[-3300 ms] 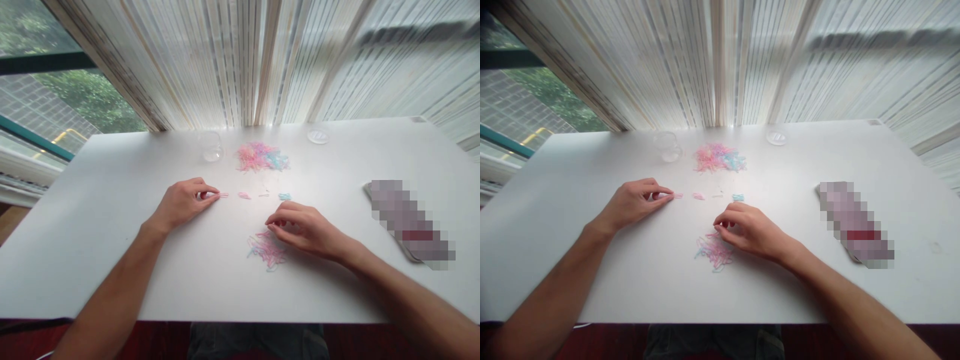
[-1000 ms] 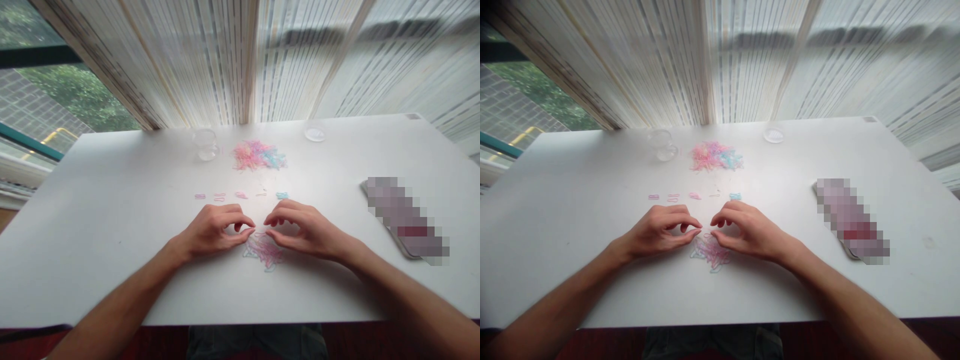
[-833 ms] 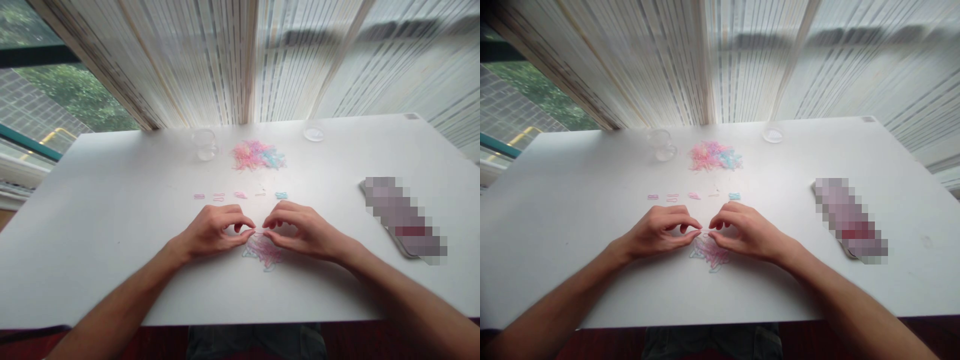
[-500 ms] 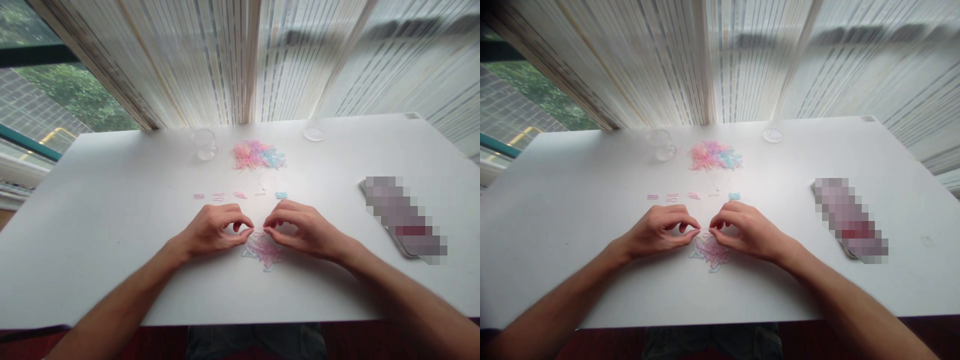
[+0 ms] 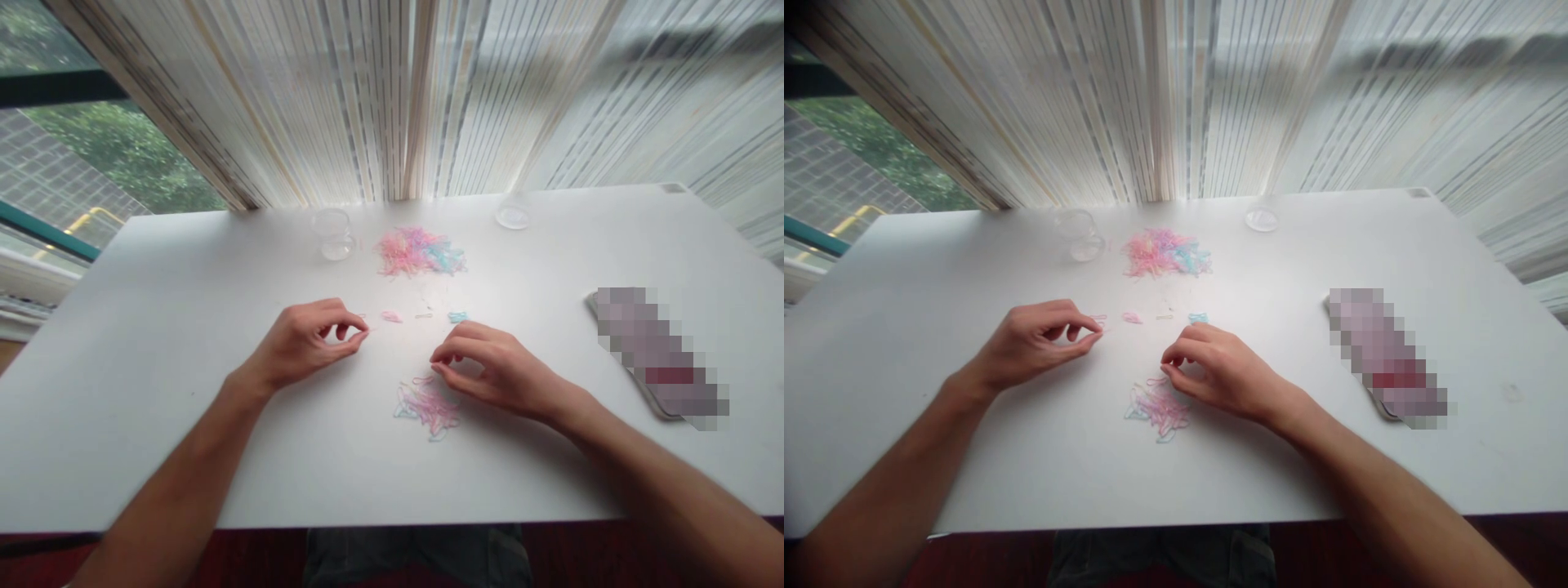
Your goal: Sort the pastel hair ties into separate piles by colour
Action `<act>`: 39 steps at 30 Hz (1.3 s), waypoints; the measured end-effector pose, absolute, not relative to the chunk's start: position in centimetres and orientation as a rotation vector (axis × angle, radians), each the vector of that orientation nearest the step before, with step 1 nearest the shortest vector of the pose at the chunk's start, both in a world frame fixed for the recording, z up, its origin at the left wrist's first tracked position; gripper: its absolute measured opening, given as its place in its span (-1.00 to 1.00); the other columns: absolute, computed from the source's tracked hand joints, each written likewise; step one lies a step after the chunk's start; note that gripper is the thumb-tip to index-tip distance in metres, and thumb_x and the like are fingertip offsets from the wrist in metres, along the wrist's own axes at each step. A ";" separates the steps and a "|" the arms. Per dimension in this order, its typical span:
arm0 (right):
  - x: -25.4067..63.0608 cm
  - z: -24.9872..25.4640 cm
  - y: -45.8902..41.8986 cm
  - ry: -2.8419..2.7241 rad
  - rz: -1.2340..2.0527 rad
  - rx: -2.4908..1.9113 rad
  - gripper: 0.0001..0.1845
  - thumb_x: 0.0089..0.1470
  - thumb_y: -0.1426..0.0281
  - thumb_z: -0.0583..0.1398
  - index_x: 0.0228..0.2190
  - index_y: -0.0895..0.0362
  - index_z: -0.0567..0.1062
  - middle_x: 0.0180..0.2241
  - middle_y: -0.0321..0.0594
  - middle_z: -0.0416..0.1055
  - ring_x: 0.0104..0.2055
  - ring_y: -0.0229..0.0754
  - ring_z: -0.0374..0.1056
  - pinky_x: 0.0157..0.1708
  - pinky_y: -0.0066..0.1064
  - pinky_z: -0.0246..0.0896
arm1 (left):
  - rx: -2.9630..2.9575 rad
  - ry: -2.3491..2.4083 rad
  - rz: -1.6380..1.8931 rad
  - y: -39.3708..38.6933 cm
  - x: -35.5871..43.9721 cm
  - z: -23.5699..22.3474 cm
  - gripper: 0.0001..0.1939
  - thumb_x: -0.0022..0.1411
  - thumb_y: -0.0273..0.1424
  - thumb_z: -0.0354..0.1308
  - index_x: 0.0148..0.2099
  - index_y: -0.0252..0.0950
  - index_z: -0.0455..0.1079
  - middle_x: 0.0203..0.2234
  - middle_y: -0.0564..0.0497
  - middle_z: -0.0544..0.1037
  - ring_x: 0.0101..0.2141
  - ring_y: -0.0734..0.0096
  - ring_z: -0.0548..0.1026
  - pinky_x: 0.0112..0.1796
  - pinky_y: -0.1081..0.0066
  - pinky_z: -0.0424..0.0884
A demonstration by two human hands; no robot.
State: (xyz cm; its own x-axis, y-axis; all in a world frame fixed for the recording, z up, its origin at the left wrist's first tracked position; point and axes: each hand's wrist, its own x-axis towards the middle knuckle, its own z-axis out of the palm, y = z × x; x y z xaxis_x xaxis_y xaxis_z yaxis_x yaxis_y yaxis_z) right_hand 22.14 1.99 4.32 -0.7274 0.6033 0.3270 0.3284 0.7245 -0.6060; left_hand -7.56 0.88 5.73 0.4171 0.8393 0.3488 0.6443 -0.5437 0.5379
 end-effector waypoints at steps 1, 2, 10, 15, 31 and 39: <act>22.2 4.3 2.0 -2.423 0.718 -0.709 -0.88 0.24 0.47 0.17 -0.30 0.12 0.53 -0.37 -0.19 0.48 -0.32 -0.20 0.38 -0.33 -0.39 0.29 | 2.343 1.342 0.834 1.2 -8.4 5.9 -0.88 0.27 -0.37 0.25 -0.25 -0.28 0.59 -0.54 0.11 0.39 -0.56 0.60 0.22 -0.51 0.53 0.18; 22.2 4.3 2.0 -2.434 0.723 -0.710 -0.88 0.25 0.47 0.17 -0.29 0.12 0.53 -0.36 -0.19 0.48 -0.31 -0.20 0.37 -0.33 -0.39 0.29 | 2.326 1.391 0.818 1.4 -9.2 6.1 -0.87 0.26 -0.35 0.25 -0.25 -0.28 0.60 -0.54 0.11 0.39 -0.56 0.59 0.22 -0.50 0.53 0.18; 22.1 4.3 2.0 -2.480 0.745 -0.719 -0.86 0.26 0.45 0.16 -0.27 0.12 0.55 -0.34 -0.17 0.49 -0.30 -0.19 0.38 -0.32 -0.39 0.30 | 2.225 1.542 0.665 2.0 -10.8 5.2 -0.82 0.26 -0.29 0.23 -0.23 -0.24 0.62 -0.51 0.08 0.49 -0.52 0.54 0.30 -0.47 0.53 0.22; 22.1 4.3 2.0 -2.500 0.755 -0.728 -0.85 0.26 0.45 0.15 -0.27 0.13 0.56 -0.34 -0.16 0.48 -0.30 -0.19 0.37 -0.31 -0.38 0.30 | 2.241 1.541 0.671 1.9 -10.6 4.9 -0.79 0.27 -0.26 0.23 -0.22 -0.25 0.63 -0.51 0.07 0.50 -0.52 0.53 0.32 -0.47 0.52 0.22; 22.1 4.1 2.0 -2.519 0.763 -0.746 -0.84 0.26 0.46 0.15 -0.24 0.15 0.56 -0.33 -0.15 0.48 -0.28 -0.17 0.36 -0.29 -0.36 0.27 | 2.339 1.600 0.575 1.7 -9.9 5.0 -0.73 0.24 -0.20 0.27 -0.09 -0.21 0.62 -0.45 0.08 0.50 -0.52 0.53 0.31 -0.43 0.51 0.24; 22.1 3.9 2.1 -2.511 0.772 -0.730 -0.83 0.27 0.46 0.15 -0.24 0.16 0.56 -0.33 -0.15 0.47 -0.29 -0.18 0.35 -0.30 -0.37 0.25 | 2.333 1.666 0.549 1.8 -8.9 4.7 -0.78 0.32 -0.22 0.20 -0.16 -0.16 0.64 -0.46 0.10 0.49 -0.50 0.52 0.36 -0.42 0.49 0.23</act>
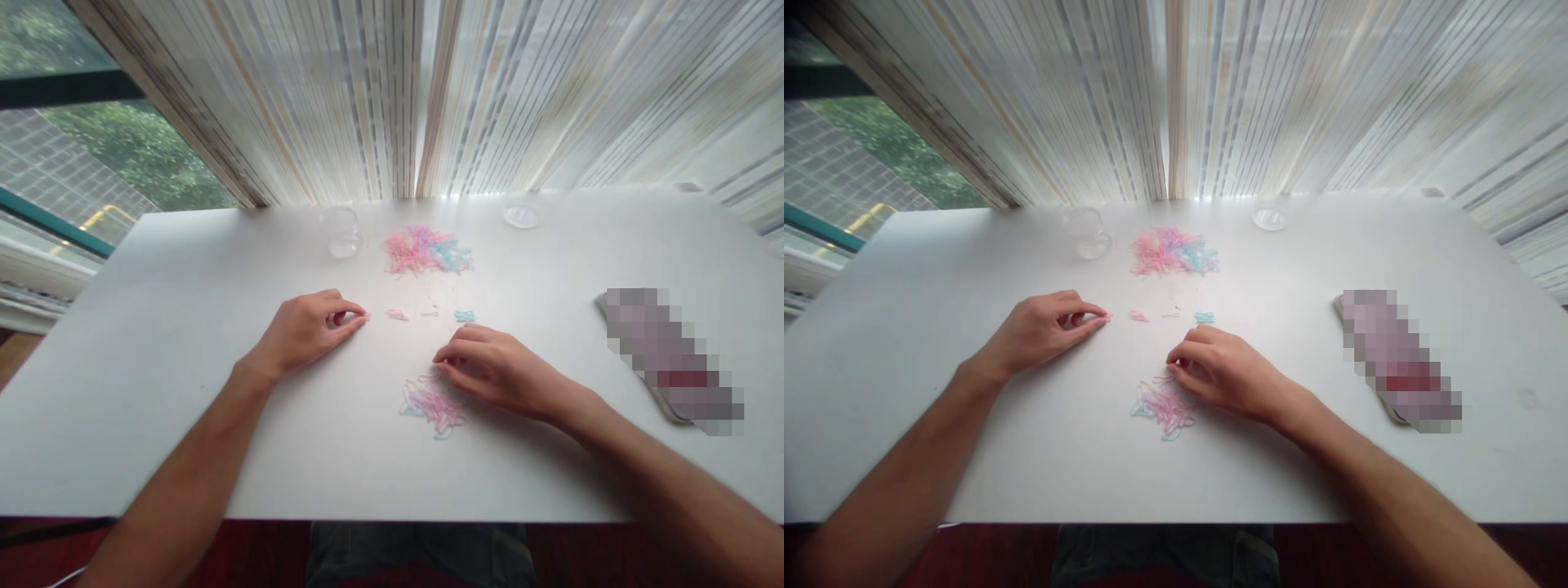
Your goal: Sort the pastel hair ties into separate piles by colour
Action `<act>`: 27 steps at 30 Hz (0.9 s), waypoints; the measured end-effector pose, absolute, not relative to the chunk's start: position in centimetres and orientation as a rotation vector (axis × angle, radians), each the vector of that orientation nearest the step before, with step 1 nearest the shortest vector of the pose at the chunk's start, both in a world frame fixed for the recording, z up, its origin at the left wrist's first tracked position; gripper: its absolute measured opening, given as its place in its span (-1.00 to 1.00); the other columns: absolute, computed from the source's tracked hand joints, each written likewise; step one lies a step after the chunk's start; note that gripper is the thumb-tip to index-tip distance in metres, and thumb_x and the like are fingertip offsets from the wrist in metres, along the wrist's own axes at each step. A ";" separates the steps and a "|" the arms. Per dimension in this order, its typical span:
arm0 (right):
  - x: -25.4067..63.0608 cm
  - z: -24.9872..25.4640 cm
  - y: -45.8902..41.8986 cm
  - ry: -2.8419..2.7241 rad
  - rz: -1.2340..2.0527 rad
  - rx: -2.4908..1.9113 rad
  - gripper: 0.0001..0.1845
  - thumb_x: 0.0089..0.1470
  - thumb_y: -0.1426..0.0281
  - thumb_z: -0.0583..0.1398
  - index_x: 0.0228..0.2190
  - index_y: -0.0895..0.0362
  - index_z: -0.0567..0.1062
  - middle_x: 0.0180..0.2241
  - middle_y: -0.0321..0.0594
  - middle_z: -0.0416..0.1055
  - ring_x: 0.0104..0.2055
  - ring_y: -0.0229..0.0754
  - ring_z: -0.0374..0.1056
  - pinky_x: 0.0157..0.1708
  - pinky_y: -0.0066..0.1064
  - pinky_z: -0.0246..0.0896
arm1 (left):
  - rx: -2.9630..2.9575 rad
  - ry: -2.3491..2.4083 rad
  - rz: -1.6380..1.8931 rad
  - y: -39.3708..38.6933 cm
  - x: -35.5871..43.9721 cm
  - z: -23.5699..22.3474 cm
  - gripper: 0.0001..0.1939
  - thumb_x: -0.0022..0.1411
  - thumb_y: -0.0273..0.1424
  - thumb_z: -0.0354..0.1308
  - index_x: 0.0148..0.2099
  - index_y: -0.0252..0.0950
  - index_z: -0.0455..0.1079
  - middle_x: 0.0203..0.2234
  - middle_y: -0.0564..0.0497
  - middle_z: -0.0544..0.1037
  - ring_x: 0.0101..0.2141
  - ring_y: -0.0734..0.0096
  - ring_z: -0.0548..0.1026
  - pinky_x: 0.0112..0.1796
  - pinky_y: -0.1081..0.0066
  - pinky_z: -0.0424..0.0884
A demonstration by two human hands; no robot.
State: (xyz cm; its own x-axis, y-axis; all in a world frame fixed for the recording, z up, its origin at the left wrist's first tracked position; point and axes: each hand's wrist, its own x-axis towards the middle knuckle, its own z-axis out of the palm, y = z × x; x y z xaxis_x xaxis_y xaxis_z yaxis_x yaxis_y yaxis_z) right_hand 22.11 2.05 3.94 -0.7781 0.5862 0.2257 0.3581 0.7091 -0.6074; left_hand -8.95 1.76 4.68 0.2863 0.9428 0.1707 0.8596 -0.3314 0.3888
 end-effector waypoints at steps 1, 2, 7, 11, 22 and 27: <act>22.1 3.9 2.1 -2.511 0.770 -0.727 -0.84 0.27 0.47 0.15 -0.24 0.16 0.56 -0.34 -0.16 0.47 -0.30 -0.18 0.35 -0.30 -0.38 0.25 | 2.329 1.669 0.553 1.8 -8.9 4.6 -0.78 0.32 -0.23 0.19 -0.17 -0.15 0.64 -0.47 0.10 0.49 -0.50 0.52 0.36 -0.42 0.48 0.22; 22.1 3.9 2.0 -2.512 0.768 -0.726 -0.84 0.27 0.47 0.15 -0.24 0.16 0.56 -0.34 -0.16 0.47 -0.30 -0.18 0.35 -0.31 -0.38 0.25 | 2.326 1.672 0.556 1.8 -8.9 4.6 -0.79 0.32 -0.23 0.19 -0.17 -0.15 0.64 -0.47 0.10 0.49 -0.50 0.52 0.35 -0.42 0.48 0.22; 22.2 4.0 2.0 -2.512 0.765 -0.731 -0.85 0.26 0.47 0.16 -0.24 0.15 0.56 -0.34 -0.16 0.47 -0.29 -0.17 0.35 -0.31 -0.38 0.24 | 2.331 1.661 0.585 1.8 -9.1 4.5 -0.77 0.33 -0.20 0.18 -0.17 -0.15 0.64 -0.47 0.10 0.48 -0.50 0.52 0.35 -0.40 0.48 0.24; 22.3 4.1 2.0 -2.509 0.754 -0.725 -0.85 0.25 0.48 0.16 -0.24 0.15 0.56 -0.33 -0.16 0.47 -0.29 -0.17 0.36 -0.31 -0.37 0.24 | 2.327 1.655 0.642 1.9 -9.5 4.8 -0.72 0.34 -0.16 0.17 -0.18 -0.18 0.64 -0.48 0.09 0.48 -0.51 0.52 0.34 -0.41 0.48 0.24; 22.5 4.9 1.9 -2.554 0.845 -0.768 -0.84 0.19 0.50 0.22 -0.19 0.12 0.58 -0.29 -0.16 0.45 -0.23 -0.15 0.37 -0.23 -0.34 0.32 | 2.387 1.723 0.534 1.6 -8.8 4.7 -0.71 0.34 -0.14 0.17 -0.07 -0.14 0.61 -0.41 0.10 0.50 -0.49 0.53 0.38 -0.40 0.47 0.26; 22.1 4.8 1.7 -2.575 0.850 -0.754 -0.89 0.20 0.49 0.24 -0.26 0.10 0.59 -0.31 -0.18 0.45 -0.24 -0.15 0.36 -0.23 -0.34 0.31 | 2.379 1.716 0.510 1.6 -8.6 4.5 -0.74 0.35 -0.19 0.14 -0.11 -0.13 0.63 -0.40 0.09 0.52 -0.46 0.51 0.42 -0.39 0.46 0.27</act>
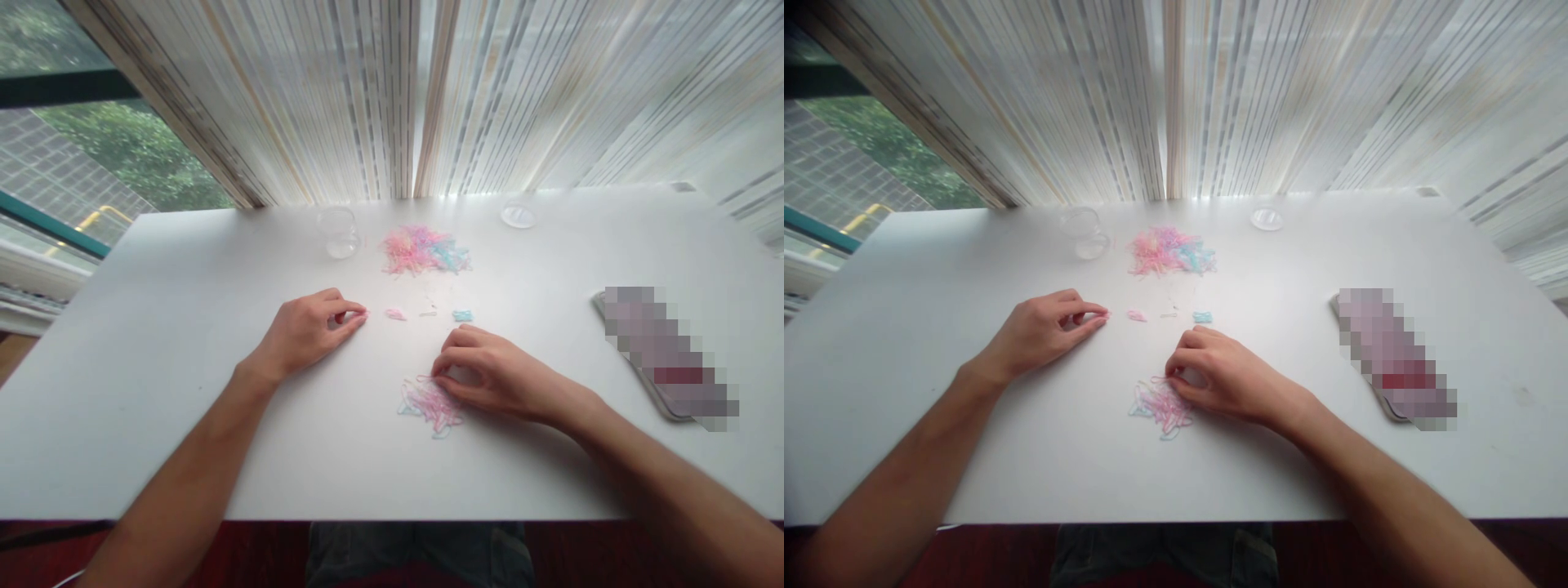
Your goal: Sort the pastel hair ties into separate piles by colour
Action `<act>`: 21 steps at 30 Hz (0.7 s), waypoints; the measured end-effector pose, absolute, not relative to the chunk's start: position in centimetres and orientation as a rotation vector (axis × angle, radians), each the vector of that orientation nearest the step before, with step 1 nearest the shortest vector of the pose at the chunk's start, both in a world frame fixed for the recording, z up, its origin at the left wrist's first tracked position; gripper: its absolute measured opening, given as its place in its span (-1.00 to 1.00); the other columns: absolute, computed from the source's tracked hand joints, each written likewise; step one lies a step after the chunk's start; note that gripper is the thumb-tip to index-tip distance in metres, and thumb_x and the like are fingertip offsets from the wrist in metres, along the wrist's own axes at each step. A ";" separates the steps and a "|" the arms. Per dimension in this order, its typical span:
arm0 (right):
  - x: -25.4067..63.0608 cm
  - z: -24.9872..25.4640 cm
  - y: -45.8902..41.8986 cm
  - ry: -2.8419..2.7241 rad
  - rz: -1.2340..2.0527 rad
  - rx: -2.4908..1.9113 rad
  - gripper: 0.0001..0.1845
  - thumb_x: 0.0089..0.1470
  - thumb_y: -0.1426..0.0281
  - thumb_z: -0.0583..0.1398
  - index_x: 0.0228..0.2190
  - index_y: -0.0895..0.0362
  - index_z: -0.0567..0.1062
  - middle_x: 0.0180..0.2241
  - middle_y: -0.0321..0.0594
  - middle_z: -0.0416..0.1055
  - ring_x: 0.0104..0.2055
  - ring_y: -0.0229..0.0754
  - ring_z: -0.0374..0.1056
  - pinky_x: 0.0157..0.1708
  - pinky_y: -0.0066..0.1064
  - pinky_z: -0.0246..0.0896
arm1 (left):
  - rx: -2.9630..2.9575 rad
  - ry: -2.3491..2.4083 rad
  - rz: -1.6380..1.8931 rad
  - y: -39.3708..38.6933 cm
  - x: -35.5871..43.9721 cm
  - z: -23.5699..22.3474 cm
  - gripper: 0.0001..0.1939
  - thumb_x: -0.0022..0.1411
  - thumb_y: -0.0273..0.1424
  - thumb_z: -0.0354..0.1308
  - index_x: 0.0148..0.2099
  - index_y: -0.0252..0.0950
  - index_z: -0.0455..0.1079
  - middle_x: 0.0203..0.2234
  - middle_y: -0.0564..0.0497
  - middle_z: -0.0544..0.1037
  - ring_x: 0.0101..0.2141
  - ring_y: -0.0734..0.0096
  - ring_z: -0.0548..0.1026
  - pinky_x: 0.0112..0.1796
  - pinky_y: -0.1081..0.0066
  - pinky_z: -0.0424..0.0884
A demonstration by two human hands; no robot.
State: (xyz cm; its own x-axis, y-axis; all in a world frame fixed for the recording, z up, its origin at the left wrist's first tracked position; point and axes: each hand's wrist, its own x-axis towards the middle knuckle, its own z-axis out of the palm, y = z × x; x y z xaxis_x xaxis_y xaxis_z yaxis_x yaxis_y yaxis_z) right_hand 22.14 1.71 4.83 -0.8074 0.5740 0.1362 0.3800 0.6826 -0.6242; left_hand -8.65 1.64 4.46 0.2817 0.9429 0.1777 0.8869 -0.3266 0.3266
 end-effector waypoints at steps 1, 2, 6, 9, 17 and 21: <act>22.0 4.8 1.7 -2.576 0.848 -0.744 -0.89 0.20 0.49 0.24 -0.27 0.11 0.59 -0.31 -0.18 0.45 -0.24 -0.15 0.36 -0.23 -0.34 0.30 | 2.377 1.710 0.512 1.7 -8.7 4.5 -0.74 0.35 -0.20 0.14 -0.12 -0.13 0.63 -0.40 0.09 0.52 -0.46 0.51 0.42 -0.39 0.46 0.27; 21.9 4.7 1.7 -2.574 0.847 -0.735 -0.89 0.20 0.50 0.23 -0.28 0.11 0.59 -0.32 -0.18 0.45 -0.24 -0.15 0.35 -0.24 -0.34 0.30 | 2.374 1.705 0.514 1.7 -8.7 4.5 -0.75 0.35 -0.20 0.14 -0.13 -0.13 0.63 -0.40 0.09 0.52 -0.46 0.51 0.42 -0.39 0.46 0.27; 21.7 4.4 1.6 -2.568 0.842 -0.731 -0.89 0.20 0.52 0.22 -0.30 0.14 0.57 -0.32 -0.17 0.45 -0.25 -0.15 0.35 -0.24 -0.33 0.30 | 2.368 1.699 0.531 1.7 -8.7 4.6 -0.75 0.34 -0.19 0.15 -0.14 -0.12 0.63 -0.41 0.10 0.52 -0.47 0.51 0.41 -0.39 0.47 0.27; 21.8 4.3 1.7 -2.557 0.819 -0.734 -0.89 0.20 0.52 0.22 -0.31 0.14 0.56 -0.32 -0.17 0.45 -0.25 -0.15 0.35 -0.24 -0.33 0.30 | 2.369 1.703 0.551 1.6 -8.8 4.6 -0.74 0.34 -0.18 0.16 -0.12 -0.13 0.63 -0.41 0.09 0.52 -0.48 0.51 0.41 -0.39 0.47 0.27; 22.4 4.2 2.0 -2.475 0.725 -0.722 -0.91 0.22 0.49 0.20 -0.29 0.12 0.53 -0.31 -0.18 0.42 -0.26 -0.17 0.34 -0.28 -0.35 0.29 | 2.371 1.686 0.555 1.7 -8.6 4.4 -0.74 0.35 -0.20 0.15 -0.14 -0.15 0.64 -0.42 0.08 0.52 -0.48 0.51 0.41 -0.40 0.48 0.28; 22.3 4.1 2.1 -2.450 0.702 -0.715 -0.91 0.21 0.50 0.20 -0.29 0.12 0.53 -0.31 -0.17 0.42 -0.26 -0.16 0.35 -0.28 -0.33 0.31 | 2.374 1.673 0.572 1.7 -8.5 4.4 -0.75 0.36 -0.21 0.14 -0.13 -0.16 0.64 -0.41 0.07 0.53 -0.47 0.50 0.42 -0.39 0.48 0.28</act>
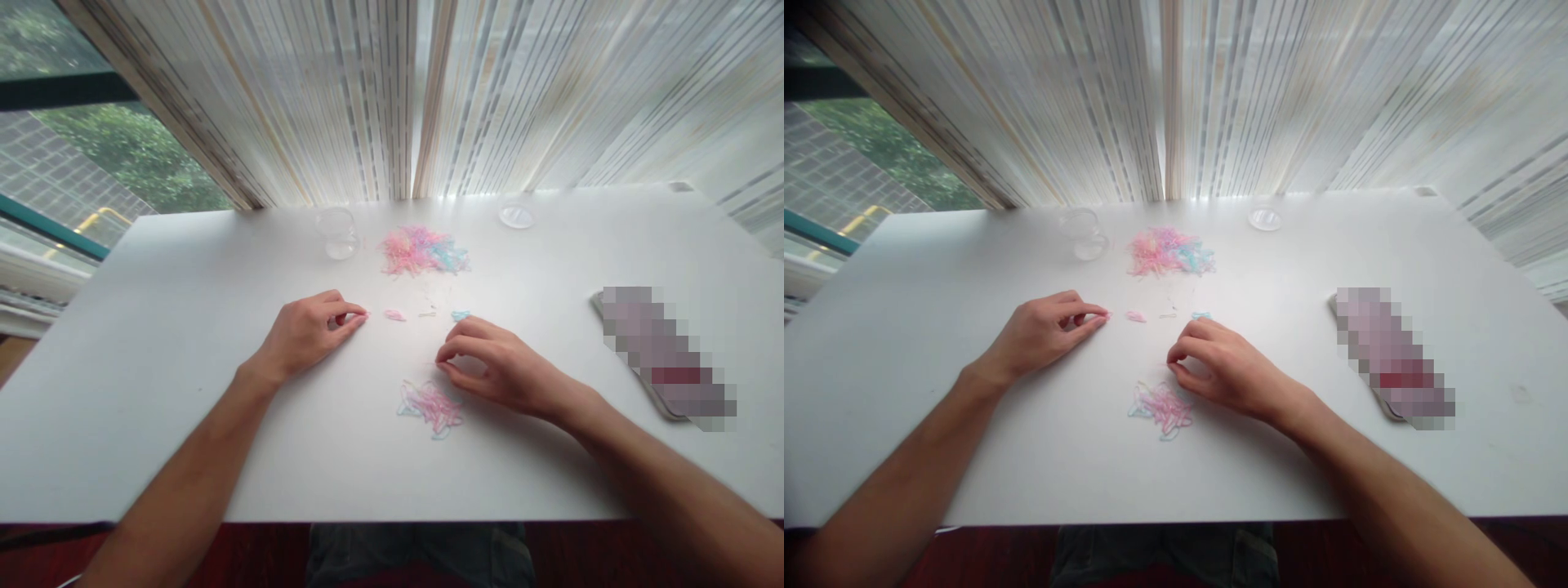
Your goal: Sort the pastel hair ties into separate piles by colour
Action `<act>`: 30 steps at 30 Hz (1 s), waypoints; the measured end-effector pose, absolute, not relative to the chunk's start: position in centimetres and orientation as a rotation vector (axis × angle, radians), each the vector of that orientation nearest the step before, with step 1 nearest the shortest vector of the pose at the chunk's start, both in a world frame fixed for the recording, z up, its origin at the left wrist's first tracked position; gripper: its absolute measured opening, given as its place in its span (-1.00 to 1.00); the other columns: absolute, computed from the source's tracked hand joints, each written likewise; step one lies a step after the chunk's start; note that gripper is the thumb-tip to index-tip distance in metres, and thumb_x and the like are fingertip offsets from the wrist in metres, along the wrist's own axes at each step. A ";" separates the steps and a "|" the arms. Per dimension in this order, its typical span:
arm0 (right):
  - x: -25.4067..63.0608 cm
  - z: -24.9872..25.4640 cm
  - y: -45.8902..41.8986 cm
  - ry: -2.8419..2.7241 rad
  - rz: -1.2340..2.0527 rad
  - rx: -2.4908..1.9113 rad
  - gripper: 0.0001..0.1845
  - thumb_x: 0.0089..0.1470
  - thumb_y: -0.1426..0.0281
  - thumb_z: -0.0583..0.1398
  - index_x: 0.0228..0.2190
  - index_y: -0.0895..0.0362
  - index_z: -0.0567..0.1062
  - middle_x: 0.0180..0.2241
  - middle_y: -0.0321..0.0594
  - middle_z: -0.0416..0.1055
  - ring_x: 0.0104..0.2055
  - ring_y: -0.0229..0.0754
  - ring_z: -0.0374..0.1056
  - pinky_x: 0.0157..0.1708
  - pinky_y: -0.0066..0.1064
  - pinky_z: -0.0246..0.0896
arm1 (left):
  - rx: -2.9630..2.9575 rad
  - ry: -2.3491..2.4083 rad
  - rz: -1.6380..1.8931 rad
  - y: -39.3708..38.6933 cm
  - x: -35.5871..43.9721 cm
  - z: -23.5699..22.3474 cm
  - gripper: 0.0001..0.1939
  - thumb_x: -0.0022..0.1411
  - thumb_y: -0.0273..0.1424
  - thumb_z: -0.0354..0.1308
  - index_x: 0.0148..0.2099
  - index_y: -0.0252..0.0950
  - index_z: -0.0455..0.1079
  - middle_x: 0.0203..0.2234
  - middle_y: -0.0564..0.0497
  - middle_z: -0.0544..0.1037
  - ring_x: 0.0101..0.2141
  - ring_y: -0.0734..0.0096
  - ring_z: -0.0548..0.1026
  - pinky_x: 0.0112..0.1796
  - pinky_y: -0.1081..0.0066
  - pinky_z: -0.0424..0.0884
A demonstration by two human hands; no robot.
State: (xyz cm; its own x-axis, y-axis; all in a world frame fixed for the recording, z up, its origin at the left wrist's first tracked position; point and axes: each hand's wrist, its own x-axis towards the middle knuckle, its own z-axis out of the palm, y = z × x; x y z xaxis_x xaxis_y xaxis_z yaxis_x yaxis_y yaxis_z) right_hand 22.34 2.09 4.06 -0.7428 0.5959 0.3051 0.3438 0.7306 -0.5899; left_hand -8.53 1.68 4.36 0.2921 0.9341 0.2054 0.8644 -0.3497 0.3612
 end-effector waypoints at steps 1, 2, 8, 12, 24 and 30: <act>22.3 4.0 2.1 -2.442 0.693 -0.710 -0.91 0.21 0.50 0.20 -0.29 0.11 0.52 -0.31 -0.17 0.43 -0.26 -0.16 0.36 -0.28 -0.33 0.31 | 2.382 1.670 0.586 1.7 -8.5 4.4 -0.75 0.36 -0.22 0.15 -0.13 -0.16 0.63 -0.41 0.07 0.53 -0.47 0.50 0.41 -0.39 0.48 0.28; 22.2 4.0 2.1 -2.432 0.682 -0.701 -0.90 0.21 0.51 0.20 -0.30 0.11 0.52 -0.32 -0.18 0.43 -0.27 -0.16 0.36 -0.29 -0.34 0.31 | 2.391 1.666 0.609 1.7 -8.5 4.4 -0.75 0.37 -0.23 0.15 -0.12 -0.17 0.63 -0.41 0.06 0.53 -0.47 0.50 0.40 -0.39 0.47 0.28; 21.8 4.2 1.8 -2.334 0.682 -0.694 -0.91 0.20 0.52 0.21 -0.28 0.12 0.52 -0.33 -0.18 0.45 -0.28 -0.19 0.38 -0.29 -0.37 0.33 | 2.405 1.424 0.843 1.0 -6.9 4.7 -0.79 0.34 -0.27 0.22 -0.07 -0.24 0.58 -0.42 0.06 0.52 -0.51 0.54 0.31 -0.42 0.49 0.29; 21.4 4.1 1.6 -2.301 0.727 -0.687 -0.93 0.21 0.49 0.22 -0.28 0.12 0.53 -0.34 -0.20 0.46 -0.31 -0.22 0.39 -0.32 -0.39 0.34 | 2.343 1.101 0.825 -0.3 -4.5 4.7 -0.75 0.31 -0.30 0.28 0.01 -0.24 0.53 -0.30 0.01 0.61 -0.49 0.54 0.37 -0.43 0.50 0.34; 21.2 3.8 1.5 -2.302 0.691 -0.677 -0.92 0.20 0.51 0.22 -0.29 0.11 0.52 -0.35 -0.20 0.46 -0.32 -0.21 0.39 -0.33 -0.39 0.35 | 2.206 1.048 0.820 -0.8 -3.7 4.6 -0.89 0.28 -0.39 0.29 -0.15 -0.28 0.59 -0.35 0.00 0.69 -0.54 0.55 0.42 -0.47 0.48 0.35; 21.3 4.0 1.4 -2.313 0.677 -0.682 -0.92 0.20 0.50 0.21 -0.29 0.10 0.52 -0.36 -0.20 0.47 -0.32 -0.20 0.40 -0.33 -0.38 0.36 | 2.197 1.063 0.782 -0.8 -3.6 4.4 -0.88 0.31 -0.38 0.24 -0.18 -0.26 0.60 -0.36 0.00 0.69 -0.54 0.54 0.43 -0.46 0.48 0.38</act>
State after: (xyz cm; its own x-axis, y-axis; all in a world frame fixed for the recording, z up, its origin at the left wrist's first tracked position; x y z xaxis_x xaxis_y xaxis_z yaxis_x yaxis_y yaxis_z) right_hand 21.27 1.45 3.97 -0.6702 0.6142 0.4167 0.2927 0.7346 -0.6121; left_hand -3.65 -0.78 4.45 0.5130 0.8200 0.2538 0.4866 -0.5213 0.7011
